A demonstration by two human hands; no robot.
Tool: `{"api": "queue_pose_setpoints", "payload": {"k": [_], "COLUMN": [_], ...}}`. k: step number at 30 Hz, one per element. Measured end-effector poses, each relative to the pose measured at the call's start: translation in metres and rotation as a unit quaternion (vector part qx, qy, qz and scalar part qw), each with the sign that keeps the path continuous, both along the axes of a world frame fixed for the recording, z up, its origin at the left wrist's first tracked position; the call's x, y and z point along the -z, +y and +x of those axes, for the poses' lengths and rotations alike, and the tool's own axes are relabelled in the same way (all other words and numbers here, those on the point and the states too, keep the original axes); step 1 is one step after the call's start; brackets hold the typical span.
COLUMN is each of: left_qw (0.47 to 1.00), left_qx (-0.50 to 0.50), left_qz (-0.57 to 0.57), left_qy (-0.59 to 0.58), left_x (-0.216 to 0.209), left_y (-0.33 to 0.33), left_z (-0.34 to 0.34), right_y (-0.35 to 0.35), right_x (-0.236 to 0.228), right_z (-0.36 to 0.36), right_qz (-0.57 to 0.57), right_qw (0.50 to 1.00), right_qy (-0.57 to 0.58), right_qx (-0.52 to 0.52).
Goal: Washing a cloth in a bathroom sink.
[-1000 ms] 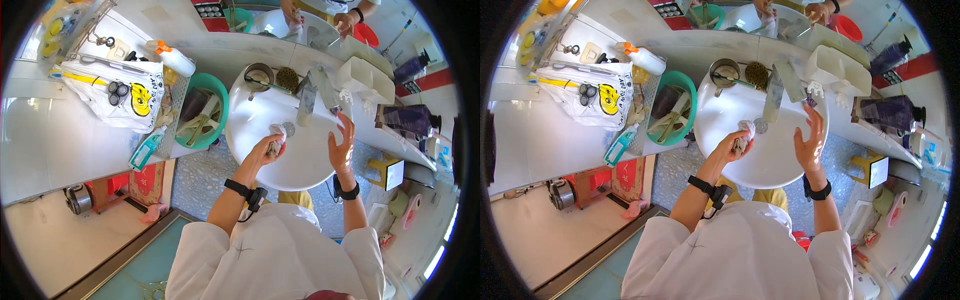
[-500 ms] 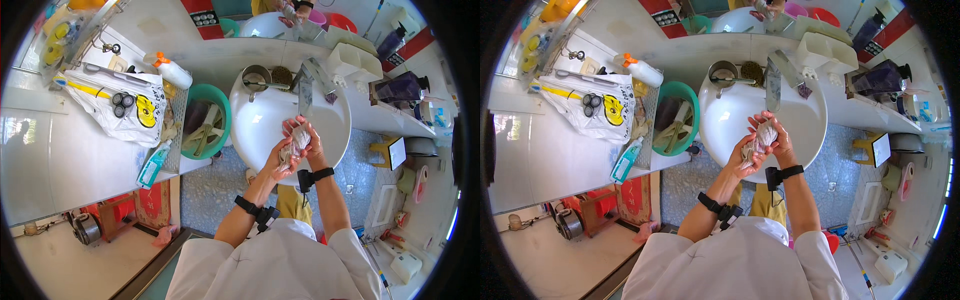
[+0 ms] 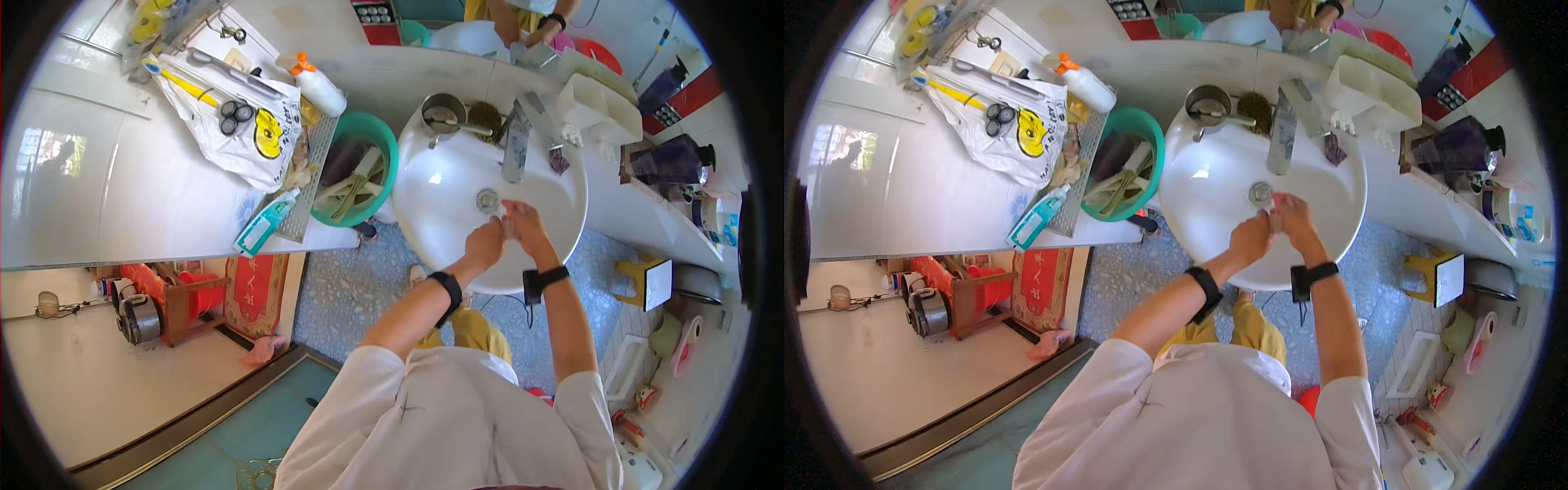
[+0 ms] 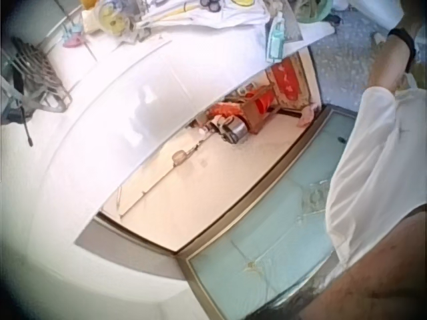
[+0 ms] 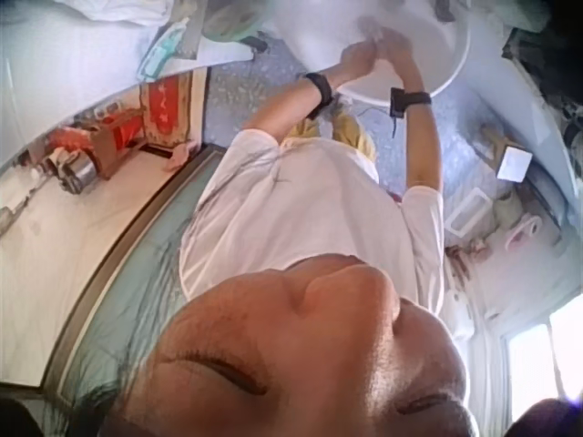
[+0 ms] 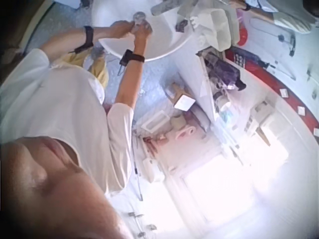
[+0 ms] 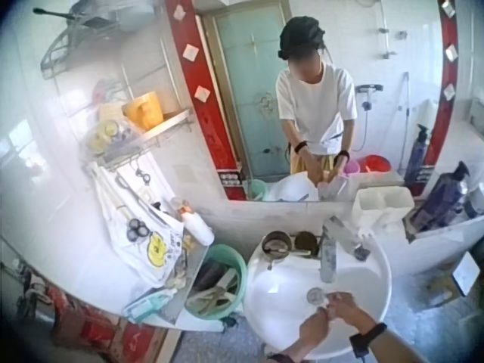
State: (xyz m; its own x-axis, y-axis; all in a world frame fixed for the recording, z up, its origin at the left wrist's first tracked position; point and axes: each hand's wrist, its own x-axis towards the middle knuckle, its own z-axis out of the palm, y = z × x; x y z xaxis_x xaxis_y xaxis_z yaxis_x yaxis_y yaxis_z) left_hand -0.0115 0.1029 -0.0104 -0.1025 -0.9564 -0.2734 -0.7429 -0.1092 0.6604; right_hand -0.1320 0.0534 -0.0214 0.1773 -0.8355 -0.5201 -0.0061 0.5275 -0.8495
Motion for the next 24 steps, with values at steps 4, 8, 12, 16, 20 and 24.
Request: {"api": "queue_pose_setpoints", "payload": {"k": [4,8,12,16,20,24], "left_qw": [0.999,0.999,0.911,0.433,0.561,0.793], "left_qx": [0.022,-0.045,0.08,-0.221,-0.431,-0.419], "left_qz": [-0.011,0.008,0.181,0.396,0.151,-0.145], "left_qy": [-0.04,0.003,0.362,0.779,0.69,0.418], "left_x": [-0.003,-0.005,-0.003,-0.013,-0.02,-0.061], "left_y": [0.0,-0.009,-0.011,-0.023,-0.035,-0.031], "left_z": [0.007,0.013,0.046,0.032,-0.015,-0.03], "right_y": [0.017,0.014,0.018,0.049,0.061,0.05], "right_x": [-0.054,-0.081,-0.113,-0.136,-0.107,-0.073], "right_z": [-0.008,-0.018,-0.019,0.011,0.023,0.013], "right_qz": [0.135,0.065,-0.359,-0.503,-0.386,-0.008], "right_qw": [0.978,0.992,0.889,0.786,0.903,0.968], "right_qy": [-0.155,-0.061,0.226,0.241,0.178,-0.161], "right_qx": [-0.041,-0.092,-0.174,-0.267,-0.057,0.193]}}
